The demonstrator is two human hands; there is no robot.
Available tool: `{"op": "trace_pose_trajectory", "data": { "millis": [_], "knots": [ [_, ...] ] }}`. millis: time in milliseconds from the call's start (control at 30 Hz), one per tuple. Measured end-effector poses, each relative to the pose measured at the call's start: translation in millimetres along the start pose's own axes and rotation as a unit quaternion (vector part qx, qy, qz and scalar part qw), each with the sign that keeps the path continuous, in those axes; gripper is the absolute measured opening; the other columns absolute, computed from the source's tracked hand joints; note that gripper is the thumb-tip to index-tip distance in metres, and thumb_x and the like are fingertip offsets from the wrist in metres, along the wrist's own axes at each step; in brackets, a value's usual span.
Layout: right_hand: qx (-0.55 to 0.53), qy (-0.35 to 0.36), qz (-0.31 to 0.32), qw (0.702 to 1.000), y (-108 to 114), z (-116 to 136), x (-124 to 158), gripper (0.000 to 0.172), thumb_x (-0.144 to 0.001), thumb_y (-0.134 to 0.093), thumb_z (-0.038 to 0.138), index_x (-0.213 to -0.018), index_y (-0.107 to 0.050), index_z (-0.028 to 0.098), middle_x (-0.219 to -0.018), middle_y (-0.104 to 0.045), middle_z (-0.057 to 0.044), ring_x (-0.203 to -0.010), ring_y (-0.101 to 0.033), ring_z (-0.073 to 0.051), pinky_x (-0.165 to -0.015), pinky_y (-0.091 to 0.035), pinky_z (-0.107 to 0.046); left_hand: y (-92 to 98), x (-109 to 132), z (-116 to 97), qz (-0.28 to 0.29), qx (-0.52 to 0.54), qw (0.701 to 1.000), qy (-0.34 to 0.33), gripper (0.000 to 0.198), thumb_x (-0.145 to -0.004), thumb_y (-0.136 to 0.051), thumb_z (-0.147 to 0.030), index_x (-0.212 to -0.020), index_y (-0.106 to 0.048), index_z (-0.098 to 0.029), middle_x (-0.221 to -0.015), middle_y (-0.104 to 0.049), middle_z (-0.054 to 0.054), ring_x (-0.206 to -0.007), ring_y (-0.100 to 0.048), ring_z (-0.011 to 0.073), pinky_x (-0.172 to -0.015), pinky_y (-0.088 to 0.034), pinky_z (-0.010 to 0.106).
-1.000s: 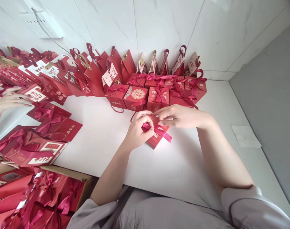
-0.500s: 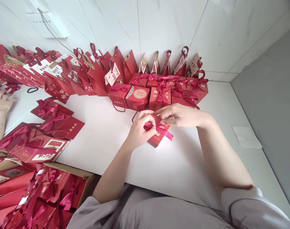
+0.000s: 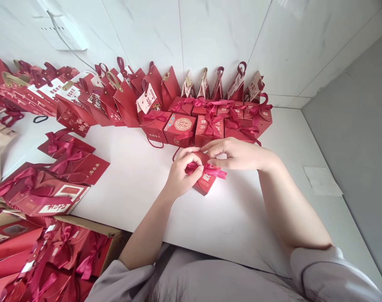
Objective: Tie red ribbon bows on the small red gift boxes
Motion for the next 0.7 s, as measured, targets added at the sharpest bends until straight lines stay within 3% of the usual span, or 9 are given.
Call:
{"op": "trace_pose_trajectory", "data": {
  "millis": [367, 533, 700],
  "knots": [
    [0.002, 0.025, 0.005, 1.0, -1.8, -2.9, -1.5, 0.024, -0.091, -0.052, 0.026, -0.07, -0.062, 0.021, -0.103, -0.07, -0.002, -0.081, -0.062, -0.017, -0.071, -0.042, -0.03, -3.8, -1.7, 0.5, -0.02, -0.027, 0.999, 0.003, 0.014, -0.076, -0.057, -0.007, -0.076, -0.058, -0.021, -0.123, -0.057, 0.006, -0.118, -0.058, 0.0218, -0.098, -0.048, 0.037],
    [-0.005, 0.015, 0.008, 1.0, -1.2, -5.8, -1.4, 0.024, -0.09, -0.054, 0.032, -0.071, -0.063, 0.022, -0.091, -0.07, -0.001, -0.073, -0.056, -0.017, -0.066, -0.039, -0.03, -4.3, -2.1, 1.1, -0.018, -0.025, 1.0, 0.001, 0.014, -0.076, -0.056, -0.007, -0.075, -0.057, -0.021, -0.123, -0.056, 0.006, -0.118, -0.058, 0.0222, -0.1, -0.047, 0.038],
    [0.005, 0.026, 0.011, 1.0, -2.5, -7.3, -2.3, 0.021, -0.09, -0.051, 0.025, -0.072, -0.061, 0.021, -0.083, -0.065, 0.001, -0.064, -0.048, -0.013, -0.062, -0.034, -0.028, -6.3, -2.2, 2.8, -0.025, -0.018, 1.0, -0.001, 0.014, -0.076, -0.056, -0.006, -0.075, -0.057, -0.021, -0.122, -0.056, 0.005, -0.117, -0.058, 0.0222, -0.102, -0.047, 0.039]
  ]
}}
Point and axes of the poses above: each hand's wrist, its own x-axis away from the middle knuckle, its own y-axis out of the back of the hand, z = x × y, the point moved 1 cm from there along -x, towards the middle knuckle
